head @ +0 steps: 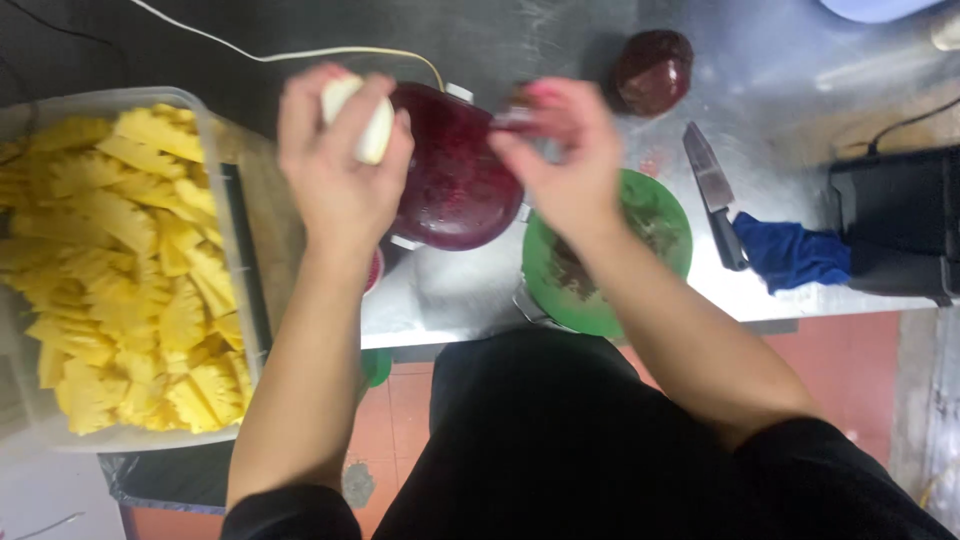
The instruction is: Juice beets using a centrifugal juicer.
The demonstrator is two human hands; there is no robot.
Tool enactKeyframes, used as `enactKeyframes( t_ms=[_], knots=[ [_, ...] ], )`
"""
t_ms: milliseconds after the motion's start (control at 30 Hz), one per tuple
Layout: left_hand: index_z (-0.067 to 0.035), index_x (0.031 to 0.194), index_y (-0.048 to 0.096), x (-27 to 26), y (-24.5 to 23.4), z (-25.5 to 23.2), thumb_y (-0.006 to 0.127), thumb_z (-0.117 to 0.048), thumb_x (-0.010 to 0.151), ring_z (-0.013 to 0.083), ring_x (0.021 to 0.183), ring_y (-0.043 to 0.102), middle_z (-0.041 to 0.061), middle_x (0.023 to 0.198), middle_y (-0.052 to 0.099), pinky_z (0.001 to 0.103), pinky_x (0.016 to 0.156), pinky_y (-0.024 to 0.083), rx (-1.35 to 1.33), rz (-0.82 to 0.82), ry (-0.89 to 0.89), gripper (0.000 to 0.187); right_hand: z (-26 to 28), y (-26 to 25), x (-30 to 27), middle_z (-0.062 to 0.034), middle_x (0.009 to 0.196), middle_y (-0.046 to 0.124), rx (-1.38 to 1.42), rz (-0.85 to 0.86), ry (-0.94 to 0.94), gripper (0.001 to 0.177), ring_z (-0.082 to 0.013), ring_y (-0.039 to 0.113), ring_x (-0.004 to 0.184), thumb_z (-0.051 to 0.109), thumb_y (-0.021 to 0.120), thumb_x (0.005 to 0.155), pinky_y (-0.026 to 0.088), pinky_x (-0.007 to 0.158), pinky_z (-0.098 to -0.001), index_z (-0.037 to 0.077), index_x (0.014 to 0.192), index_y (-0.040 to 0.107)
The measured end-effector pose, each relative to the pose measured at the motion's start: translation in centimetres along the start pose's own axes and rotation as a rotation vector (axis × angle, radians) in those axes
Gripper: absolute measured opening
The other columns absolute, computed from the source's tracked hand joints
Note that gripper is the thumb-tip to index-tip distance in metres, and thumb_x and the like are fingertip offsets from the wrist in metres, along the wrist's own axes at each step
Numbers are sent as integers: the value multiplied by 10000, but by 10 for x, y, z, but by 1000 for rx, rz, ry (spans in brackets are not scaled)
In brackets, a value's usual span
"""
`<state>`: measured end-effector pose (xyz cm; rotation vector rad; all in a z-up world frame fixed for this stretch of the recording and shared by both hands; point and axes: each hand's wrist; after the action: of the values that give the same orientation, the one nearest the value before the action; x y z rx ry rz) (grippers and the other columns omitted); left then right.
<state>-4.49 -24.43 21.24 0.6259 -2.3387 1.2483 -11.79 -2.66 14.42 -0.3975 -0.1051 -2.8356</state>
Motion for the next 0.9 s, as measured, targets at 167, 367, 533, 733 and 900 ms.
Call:
enactKeyframes(
  t_ms=[167, 367, 533, 733, 900],
  knots=[
    [-85, 1234, 725, 28, -50, -19, 835, -43, 968, 279, 1132, 661, 116, 1265, 589, 342, 983, 563, -54, -164, -47, 291, 11, 94, 12, -66, 1070, 726, -139, 76, -85, 444, -166, 724, 990, 14, 876, 837, 601, 910, -297, 54, 1194, 613],
    [-93, 1205, 739, 7, -5, 3, 837, -65, 922, 286, 1117, 658, 111, 1238, 600, 358, 979, 563, -112, -151, -73, 301, 3, 30, -8, -100, 1166, 696, -321, -10, -117, 243, -199, 693, 1057, -11, 796, 864, 596, 872, -322, 44, 1070, 681],
    [-123, 1161, 762, -3, 23, -1, 829, -87, 823, 338, 1062, 624, 131, 1179, 608, 430, 946, 539, 33, 8, -81, 346, -101, -143, -61, -70, 1018, 768, -341, -223, 310, 162, -163, 748, 969, -34, 653, 958, 603, 893, -306, 59, 1077, 713],
    [-141, 1183, 763, -8, 36, -3, 826, -76, 866, 329, 1101, 648, 129, 1208, 599, 423, 960, 554, 79, 17, -92, 330, -133, -223, -135, -153, 915, 759, -1025, 120, 788, 457, -263, 742, 841, 324, 888, 754, 572, 793, -373, 71, 1103, 737],
    [-129, 1185, 751, -14, 41, -1, 824, -71, 870, 334, 1107, 670, 133, 1223, 592, 419, 966, 569, 79, 12, -130, 328, -109, -181, -153, -189, 1087, 732, -1093, 214, 743, 653, -388, 700, 995, 279, 913, 646, 560, 854, -477, 109, 1232, 682]
  ],
)
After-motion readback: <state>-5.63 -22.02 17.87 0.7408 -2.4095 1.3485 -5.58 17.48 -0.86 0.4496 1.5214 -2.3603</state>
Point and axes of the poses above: each hand's wrist, its own x-axis towards the middle knuckle, its own y-axis out of the palm, z = x × y
